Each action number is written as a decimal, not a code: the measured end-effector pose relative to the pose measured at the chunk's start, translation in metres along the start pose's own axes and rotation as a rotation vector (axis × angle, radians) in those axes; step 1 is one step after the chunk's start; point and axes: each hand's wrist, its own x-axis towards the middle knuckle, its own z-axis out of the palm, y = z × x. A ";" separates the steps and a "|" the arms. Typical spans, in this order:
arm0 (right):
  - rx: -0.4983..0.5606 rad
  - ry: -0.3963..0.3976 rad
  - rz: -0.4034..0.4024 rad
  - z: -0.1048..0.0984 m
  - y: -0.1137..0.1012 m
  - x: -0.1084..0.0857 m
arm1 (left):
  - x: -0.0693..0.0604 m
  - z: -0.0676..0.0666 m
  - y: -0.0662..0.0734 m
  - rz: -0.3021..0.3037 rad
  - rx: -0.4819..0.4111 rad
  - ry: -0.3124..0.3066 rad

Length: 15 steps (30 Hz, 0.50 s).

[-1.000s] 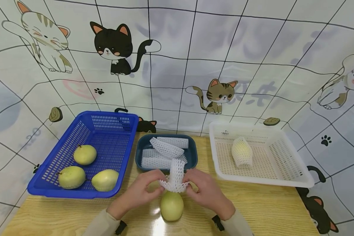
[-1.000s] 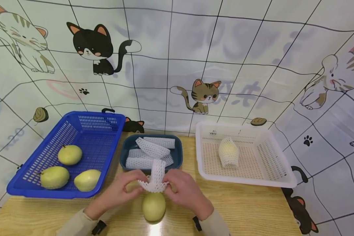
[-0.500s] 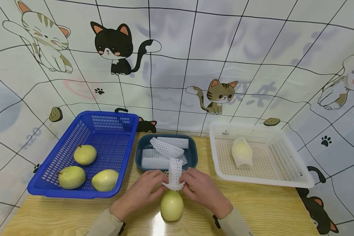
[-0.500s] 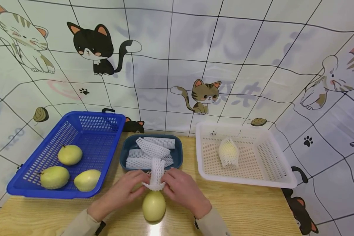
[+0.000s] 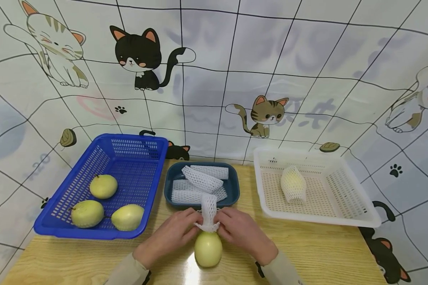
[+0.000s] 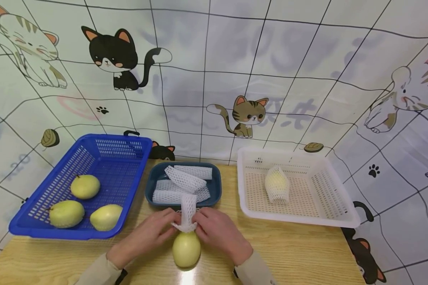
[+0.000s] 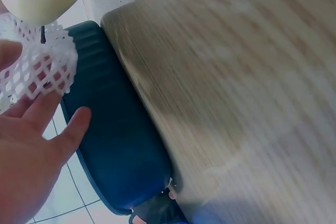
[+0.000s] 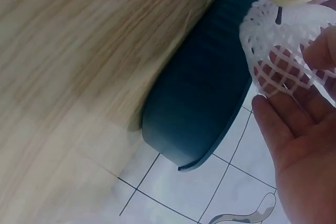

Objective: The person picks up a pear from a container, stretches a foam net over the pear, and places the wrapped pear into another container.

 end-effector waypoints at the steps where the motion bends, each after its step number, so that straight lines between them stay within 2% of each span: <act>1: 0.006 -0.020 0.007 0.000 -0.001 0.000 | 0.000 0.001 0.000 -0.007 -0.011 -0.015; 7: 0.044 -0.087 0.037 0.001 -0.002 -0.003 | -0.003 0.003 -0.001 -0.029 -0.058 -0.079; 15: 0.099 -0.129 0.044 0.002 -0.003 -0.009 | -0.008 0.003 0.000 -0.027 -0.092 -0.088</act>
